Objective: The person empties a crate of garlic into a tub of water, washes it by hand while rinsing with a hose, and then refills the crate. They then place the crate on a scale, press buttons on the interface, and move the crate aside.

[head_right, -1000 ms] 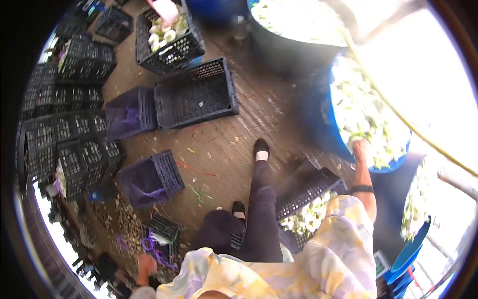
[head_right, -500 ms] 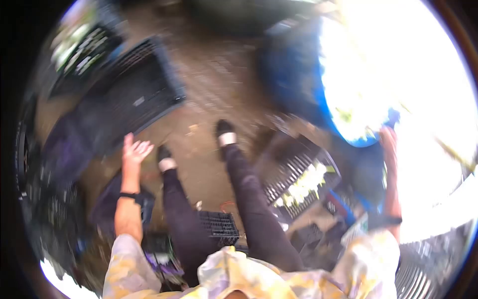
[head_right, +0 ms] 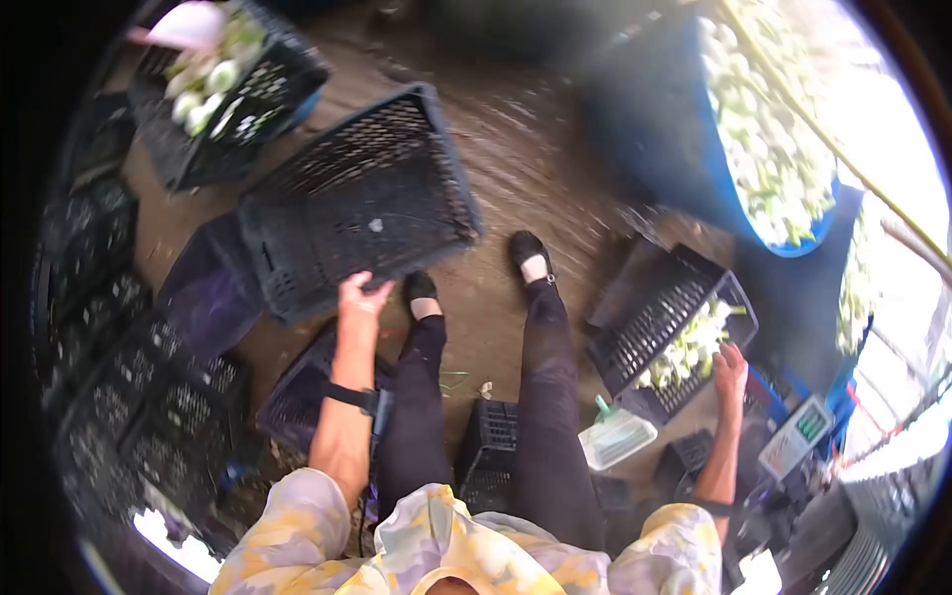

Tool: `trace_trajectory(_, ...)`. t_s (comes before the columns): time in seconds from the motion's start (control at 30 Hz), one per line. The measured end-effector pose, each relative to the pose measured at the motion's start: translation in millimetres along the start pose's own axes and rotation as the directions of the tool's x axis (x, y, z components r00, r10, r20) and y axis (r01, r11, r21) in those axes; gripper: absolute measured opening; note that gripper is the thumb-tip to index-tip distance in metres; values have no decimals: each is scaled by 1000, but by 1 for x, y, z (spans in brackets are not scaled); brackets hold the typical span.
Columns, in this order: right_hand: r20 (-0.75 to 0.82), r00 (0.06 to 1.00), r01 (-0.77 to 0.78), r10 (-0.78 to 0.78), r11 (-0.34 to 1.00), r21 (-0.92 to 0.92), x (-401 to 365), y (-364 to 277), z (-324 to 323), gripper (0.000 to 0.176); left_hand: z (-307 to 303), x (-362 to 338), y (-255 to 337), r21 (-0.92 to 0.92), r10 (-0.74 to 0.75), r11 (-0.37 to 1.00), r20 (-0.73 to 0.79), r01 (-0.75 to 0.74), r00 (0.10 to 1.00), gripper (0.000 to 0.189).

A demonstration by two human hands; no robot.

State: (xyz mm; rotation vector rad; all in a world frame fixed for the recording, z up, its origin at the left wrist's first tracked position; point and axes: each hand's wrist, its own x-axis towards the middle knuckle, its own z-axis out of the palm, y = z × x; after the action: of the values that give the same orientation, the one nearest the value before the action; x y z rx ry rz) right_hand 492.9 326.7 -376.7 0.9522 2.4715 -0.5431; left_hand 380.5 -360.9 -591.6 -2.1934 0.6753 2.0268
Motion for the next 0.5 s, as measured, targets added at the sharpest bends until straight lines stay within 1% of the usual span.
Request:
trace_trajectory(0.03,20,977,215,-214,975,-57,-3,-92,14,34,-9,-44,4,15,13,1000,-38,-13,999,29)
trace_trajectory(0.07,12,964,256,-266,941,220,-26,-212,22,30,-17,-72,-2,40,-6,999,-62,8,998,37)
trace_trajectory(0.1,115,934,309,-339,926,218,-38,-271,36,27,-31,-100,-10,8,3,1000,-62,-3,998,32)
trace_trajectory(0.13,121,859,448,-497,846,288,-60,-332,53,24,-45,-123,-20,-23,12,1000,-62,-14,998,27)
trace_trajectory(0.17,163,788,496,-594,768,405,-76,-375,77,24,-63,-138,-34,-34,48,998,-21,-49,999,17)
trace_trajectory(0.2,232,683,532,-692,690,491,-97,-421,96,19,-61,-176,-39,14,101,995,-109,-101,989,15)
trace_trajectory(0.23,335,522,652,-785,620,436,-108,-436,134,26,-73,-206,-43,88,125,990,-178,-110,976,17)
trace_trajectory(0.27,487,412,742,-770,594,311,-131,-457,167,28,-88,-231,-47,153,153,981,-239,-118,959,19)
trace_trajectory(0.3,488,271,845,-830,448,292,-136,-453,216,26,-96,-251,-53,106,185,980,-210,-166,960,21)
trace_trajectory(0.33,488,121,918,-864,284,276,-134,-437,249,25,-98,-271,-73,59,221,975,-184,-213,958,22)
trace_trajectory(0.37,490,69,919,-869,246,307,-130,-424,245,25,-92,-292,-106,-21,319,945,-149,-326,936,24)
trace_trajectory(0.4,526,8,941,-850,184,283,-122,-404,241,21,-90,-312,-138,-88,355,928,-75,-361,932,27)
trace_trajectory(0.43,560,-51,958,-827,117,260,-126,-392,244,18,-95,-324,-157,-68,396,913,-79,-401,915,28)
trace_trajectory(0.47,529,-70,947,-846,110,301,-147,-381,249,16,-118,-335,-159,-9,396,917,-77,-398,915,33)
trace_trajectory(0.5,466,-140,937,-874,35,348,-176,-386,259,15,-136,-349,-136,22,392,919,-144,-393,909,32)
